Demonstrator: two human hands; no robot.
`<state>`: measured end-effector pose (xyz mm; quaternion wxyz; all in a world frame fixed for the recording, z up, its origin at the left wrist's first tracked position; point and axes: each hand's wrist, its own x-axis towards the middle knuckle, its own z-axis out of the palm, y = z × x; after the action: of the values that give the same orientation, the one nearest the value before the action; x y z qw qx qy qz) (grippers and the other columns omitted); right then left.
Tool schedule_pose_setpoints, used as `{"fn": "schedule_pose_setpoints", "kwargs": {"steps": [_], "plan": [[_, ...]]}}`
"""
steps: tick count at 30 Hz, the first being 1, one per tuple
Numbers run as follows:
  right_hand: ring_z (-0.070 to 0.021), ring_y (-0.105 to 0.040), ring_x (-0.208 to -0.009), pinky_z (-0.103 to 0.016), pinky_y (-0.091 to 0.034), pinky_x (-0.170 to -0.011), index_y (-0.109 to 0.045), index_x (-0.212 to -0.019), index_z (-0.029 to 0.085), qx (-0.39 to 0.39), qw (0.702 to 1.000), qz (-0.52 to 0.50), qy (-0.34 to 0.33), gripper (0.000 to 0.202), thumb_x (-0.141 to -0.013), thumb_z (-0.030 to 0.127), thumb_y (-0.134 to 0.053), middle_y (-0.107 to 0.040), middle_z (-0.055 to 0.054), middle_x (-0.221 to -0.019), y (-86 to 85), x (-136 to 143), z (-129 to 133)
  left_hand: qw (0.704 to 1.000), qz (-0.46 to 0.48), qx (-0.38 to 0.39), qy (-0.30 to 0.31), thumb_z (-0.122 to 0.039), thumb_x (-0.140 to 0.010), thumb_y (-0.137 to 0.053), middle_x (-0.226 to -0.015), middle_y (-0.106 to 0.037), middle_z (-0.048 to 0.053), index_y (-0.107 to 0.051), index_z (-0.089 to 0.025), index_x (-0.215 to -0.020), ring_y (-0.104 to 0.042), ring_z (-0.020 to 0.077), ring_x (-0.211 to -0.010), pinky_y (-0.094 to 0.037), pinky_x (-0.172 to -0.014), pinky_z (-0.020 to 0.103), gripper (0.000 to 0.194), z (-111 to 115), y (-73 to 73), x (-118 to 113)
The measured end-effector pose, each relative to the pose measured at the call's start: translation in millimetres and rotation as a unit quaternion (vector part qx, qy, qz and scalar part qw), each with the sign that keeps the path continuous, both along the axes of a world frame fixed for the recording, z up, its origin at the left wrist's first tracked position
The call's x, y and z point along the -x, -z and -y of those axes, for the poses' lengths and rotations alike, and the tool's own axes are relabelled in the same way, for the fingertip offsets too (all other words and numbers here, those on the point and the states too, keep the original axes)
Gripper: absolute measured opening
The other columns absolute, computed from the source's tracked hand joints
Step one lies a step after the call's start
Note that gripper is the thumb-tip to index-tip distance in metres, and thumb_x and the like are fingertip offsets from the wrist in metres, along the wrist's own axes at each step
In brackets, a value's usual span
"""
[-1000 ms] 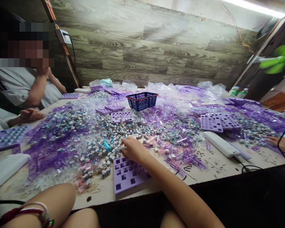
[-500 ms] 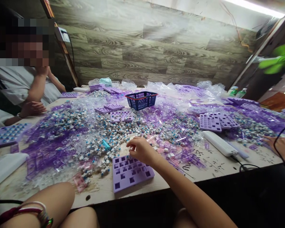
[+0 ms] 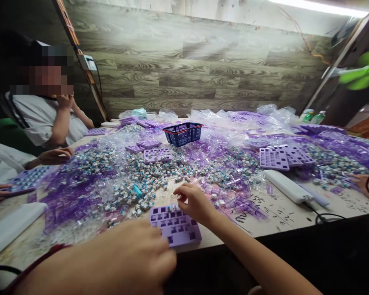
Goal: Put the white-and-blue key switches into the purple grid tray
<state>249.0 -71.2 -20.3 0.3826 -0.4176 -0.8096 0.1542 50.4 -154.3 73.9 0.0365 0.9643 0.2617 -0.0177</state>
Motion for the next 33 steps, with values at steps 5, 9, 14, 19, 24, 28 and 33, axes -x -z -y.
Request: {"fn": "schedule_pose_setpoints", "kwargs": {"steps": [5,9,14,19,24,28,33], "plan": [[-0.0142,-0.065,-0.067,-0.026,-0.055,-0.063,-0.064,-0.087,0.015,0.004,0.997,-0.049,0.057,0.022,-0.072,0.003,-0.055,-0.066,-0.004,-0.080,-39.6,-13,28,0.988,-0.083,-0.031,-0.126,-0.025,-0.082,-0.062,-0.090,-0.065,0.009,-0.065,-0.014,-0.090,-0.062,0.0277,-0.084,-0.046,-0.066,0.032,0.014,-71,-1.5,-26],[-0.0117,-0.065,-0.063,-0.022,-0.055,-0.062,-0.065,-0.086,0.017,-0.020,0.995,-0.071,0.060,0.017,-0.074,0.008,-0.056,-0.067,-0.001,-0.076,-88.1,-4,75,0.987,-0.038,0.003,-0.158,-0.030,-0.082,-0.062,-0.096,-0.062,0.008,-0.064,-0.014,-0.092,-0.060,0.0263,-0.089,-0.047,-0.070,0.031,0.018,-89,36.1,-16],[-0.0105,-0.064,-0.062,-0.020,-0.053,-0.059,-0.065,-0.087,0.017,-0.053,0.993,-0.069,0.079,0.019,-0.074,0.008,-0.054,-0.067,-0.001,-0.076,-92.6,8,92,0.981,0.085,0.034,-0.169,-0.024,-0.084,-0.059,-0.092,-0.061,0.004,-0.064,-0.017,-0.087,-0.058,0.0215,-0.089,-0.044,-0.075,0.029,0.009,-89,71.4,-6],[-0.0129,-0.062,-0.060,-0.024,-0.052,-0.058,-0.064,-0.082,0.018,0.008,0.996,-0.032,0.087,0.013,-0.073,0.012,-0.056,-0.066,0.000,-0.068,-49.0,-2,64,0.972,0.162,0.050,-0.160,-0.023,-0.084,-0.062,-0.088,-0.061,0.001,-0.064,-0.017,-0.084,-0.056,0.0178,-0.086,-0.040,-0.074,0.027,0.006,-92,87.3,-2],[-0.0140,-0.064,-0.062,-0.025,-0.050,-0.060,-0.065,-0.084,0.017,0.062,0.994,-0.007,0.087,0.013,-0.074,0.012,-0.058,-0.069,-0.002,-0.073,-28.2,-9,38,0.969,0.189,0.033,-0.155,-0.021,-0.083,-0.063,-0.085,-0.061,0.000,-0.064,-0.018,-0.082,-0.056,0.0172,-0.086,-0.041,-0.076,0.028,0.004,-92,95.7,-2],[-0.0174,-0.066,-0.073,-0.028,-0.051,-0.066,-0.065,-0.087,0.018,0.067,0.994,0.022,0.086,0.014,-0.074,0.013,-0.059,-0.071,-0.003,-0.081,-17.8,-8,24,0.978,0.154,-0.032,-0.136,-0.020,-0.082,-0.061,-0.084,-0.060,0.003,-0.061,-0.015,-0.079,-0.054,0.0193,-0.084,-0.042,-0.074,0.029,0.006,-91,97.5,-3],[-0.0217,-0.067,-0.084,-0.032,-0.050,-0.075,-0.066,-0.086,0.018,0.094,0.990,0.073,0.073,0.015,-0.075,0.012,-0.059,-0.073,-0.006,-0.089,-7.1,-5,17,0.981,0.137,-0.039,-0.132,-0.020,-0.083,-0.058,-0.084,-0.059,0.003,-0.060,-0.015,-0.080,-0.055,0.0196,-0.083,-0.042,-0.072,0.030,0.006,-90,97.2,-4]]}}
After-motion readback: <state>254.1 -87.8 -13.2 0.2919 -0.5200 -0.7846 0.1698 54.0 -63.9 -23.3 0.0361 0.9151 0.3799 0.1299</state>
